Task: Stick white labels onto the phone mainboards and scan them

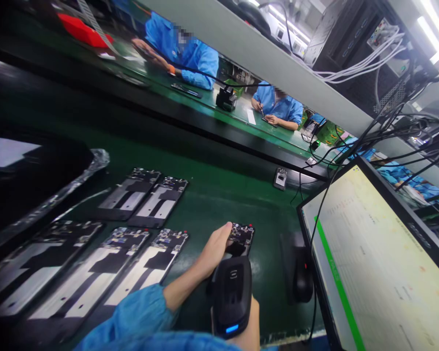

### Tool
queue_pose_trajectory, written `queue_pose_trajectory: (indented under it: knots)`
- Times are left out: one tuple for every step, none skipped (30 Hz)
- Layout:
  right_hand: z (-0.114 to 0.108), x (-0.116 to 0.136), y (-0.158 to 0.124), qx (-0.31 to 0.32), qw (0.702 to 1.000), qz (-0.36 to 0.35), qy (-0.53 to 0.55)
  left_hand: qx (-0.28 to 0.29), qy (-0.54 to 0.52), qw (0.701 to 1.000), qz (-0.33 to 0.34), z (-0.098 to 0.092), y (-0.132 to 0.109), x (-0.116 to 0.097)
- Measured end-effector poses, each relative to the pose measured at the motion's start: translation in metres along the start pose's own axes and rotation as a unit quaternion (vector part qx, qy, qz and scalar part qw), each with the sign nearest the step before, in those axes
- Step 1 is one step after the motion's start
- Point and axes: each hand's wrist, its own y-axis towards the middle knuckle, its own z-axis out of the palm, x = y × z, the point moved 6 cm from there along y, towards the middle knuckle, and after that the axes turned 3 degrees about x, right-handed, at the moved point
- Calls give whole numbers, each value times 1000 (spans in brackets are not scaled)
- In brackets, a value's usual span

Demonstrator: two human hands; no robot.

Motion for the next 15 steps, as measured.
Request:
queue_pose_trajectory:
  knots:
    - [0, 4, 2, 9, 1000, 11, 14, -7, 25, 999, 25, 0, -2, -5]
    - [0, 9, 4, 13, 999, 24, 23, -16, 53, 997, 45, -1, -3, -9]
    - [1, 13, 7, 11, 999, 38, 25, -26, 77, 995, 59, -1, -5, -12]
    - [1, 17, 8, 5, 998, 51, 23, -32, 97, 993, 66, -1, -7, -15]
    - [2, 20, 9, -2, 998, 65, 19, -33, 110, 991, 66, -1, -8, -16]
    - [4, 23, 10, -7, 997, 75, 17, -30, 118, 991, 61, -1, -9, -17]
    - [6, 25, 11, -10, 996, 81, 18, -25, 120, 991, 54, 0, -10, -18]
    - [9, 27, 11, -9, 996, 83, 21, -21, 118, 992, 47, 1, -11, -18]
    - [12, 28, 12, -1, 996, 82, 26, -17, 114, 993, 39, 1, -11, -18]
    - [16, 28, 12, 11, 996, 78, 32, -14, 109, 993, 32, 1, -12, -18]
    - [19, 27, 12, 20, 997, 69, 37, -14, 103, 994, 30, 2, -12, -19]
    - [21, 25, 12, 26, 997, 57, 37, -15, 101, 994, 32, 2, -12, -20]
    - [21, 20, 12, 30, 998, 44, 33, -19, 102, 994, 38, 1, -12, -21]
    - [21, 15, 12, 34, 998, 33, 29, -23, 105, 993, 45, 1, -13, -23]
    - [20, 8, 11, 34, 999, 22, 20, -28, 108, 992, 53, 0, -13, -25]
